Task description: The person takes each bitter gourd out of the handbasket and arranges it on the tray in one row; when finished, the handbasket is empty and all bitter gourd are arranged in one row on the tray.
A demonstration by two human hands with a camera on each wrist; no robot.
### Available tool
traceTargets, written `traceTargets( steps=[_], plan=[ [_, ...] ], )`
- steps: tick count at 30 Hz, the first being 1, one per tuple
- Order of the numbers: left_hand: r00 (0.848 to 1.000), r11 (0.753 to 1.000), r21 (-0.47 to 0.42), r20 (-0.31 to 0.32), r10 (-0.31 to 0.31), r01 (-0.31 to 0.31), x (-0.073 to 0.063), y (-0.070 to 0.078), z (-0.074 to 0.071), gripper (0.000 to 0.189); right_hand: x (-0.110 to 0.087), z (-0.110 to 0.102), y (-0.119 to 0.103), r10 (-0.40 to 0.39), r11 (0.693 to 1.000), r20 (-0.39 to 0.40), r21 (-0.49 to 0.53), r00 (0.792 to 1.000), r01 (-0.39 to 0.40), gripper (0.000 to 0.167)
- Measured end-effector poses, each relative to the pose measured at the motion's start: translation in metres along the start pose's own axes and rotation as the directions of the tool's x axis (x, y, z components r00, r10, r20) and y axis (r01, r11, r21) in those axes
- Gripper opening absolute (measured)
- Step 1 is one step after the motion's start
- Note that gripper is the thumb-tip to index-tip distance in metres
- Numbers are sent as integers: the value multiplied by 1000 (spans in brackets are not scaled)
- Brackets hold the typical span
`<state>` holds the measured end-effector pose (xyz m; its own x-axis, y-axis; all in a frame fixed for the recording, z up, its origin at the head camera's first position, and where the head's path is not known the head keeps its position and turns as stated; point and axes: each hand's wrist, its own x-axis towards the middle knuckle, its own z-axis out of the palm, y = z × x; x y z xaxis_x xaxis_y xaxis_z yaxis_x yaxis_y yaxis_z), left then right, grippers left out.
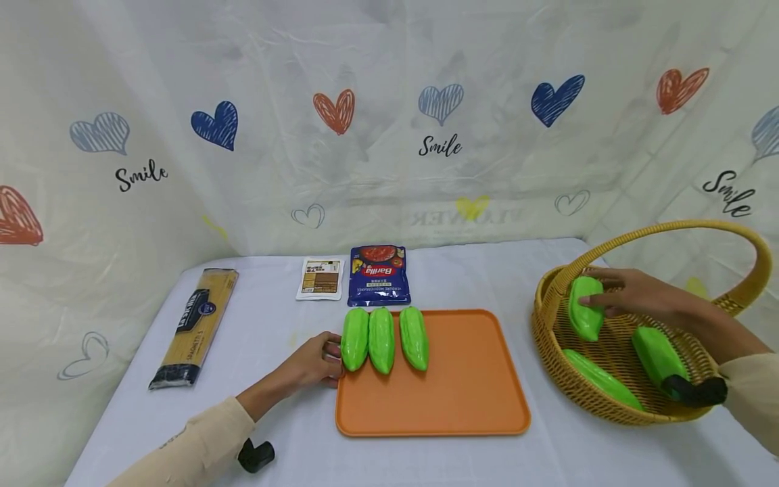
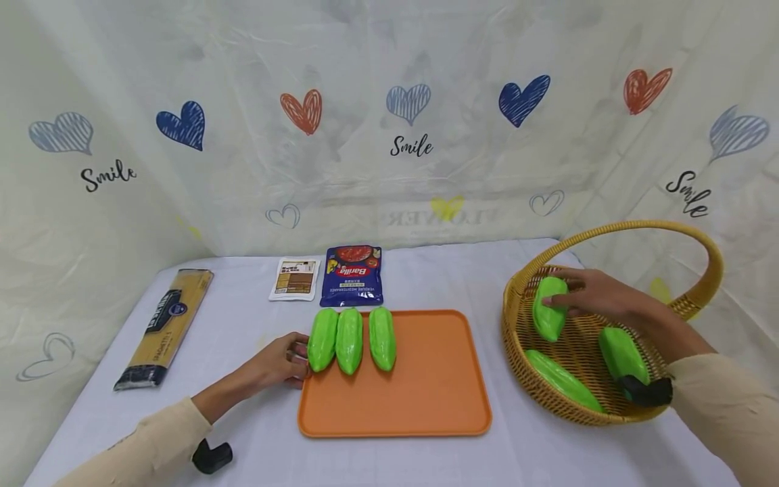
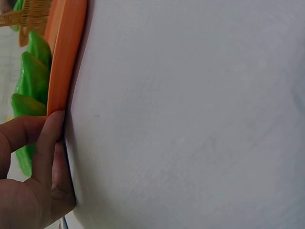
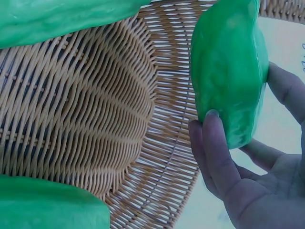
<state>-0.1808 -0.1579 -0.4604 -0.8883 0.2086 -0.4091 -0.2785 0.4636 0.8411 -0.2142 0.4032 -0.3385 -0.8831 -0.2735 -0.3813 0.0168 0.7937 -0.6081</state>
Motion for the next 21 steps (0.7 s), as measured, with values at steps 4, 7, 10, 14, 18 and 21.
traceTargets(
  steps=[4, 7, 10, 14, 18, 21],
  plan=[
    [1000, 1000, 2, -4, -3, 3, 0, 0, 0, 66, -8, -1, -1, -20, 1000, 16, -9, 1000, 20, 85],
    [1000, 1000, 0, -4, 0, 0, 0, -1, 0, 66, -15, -2, -3, -61, 997, 13, -39, 998, 62, 80],
    [1000, 1000, 1, -4, 4, -4, 0, -1, 0, 66, -21, -3, -3, -105, 992, 11, -76, 994, 106, 74],
    [1000, 1000, 0, -3, 4, -4, -1, 0, 0, 67, -27, -2, -4, -117, 988, 35, -93, 993, 120, 72],
    [1000, 1000, 4, -4, -2, 2, 0, 0, 0, 67, -31, 2, -6, -113, 991, 76, -68, 991, 118, 72],
    [1000, 1000, 8, -5, -4, 4, -1, 0, 0, 67, -33, 5, -6, -136, 988, 97, -58, 986, 142, 69]
  ],
)
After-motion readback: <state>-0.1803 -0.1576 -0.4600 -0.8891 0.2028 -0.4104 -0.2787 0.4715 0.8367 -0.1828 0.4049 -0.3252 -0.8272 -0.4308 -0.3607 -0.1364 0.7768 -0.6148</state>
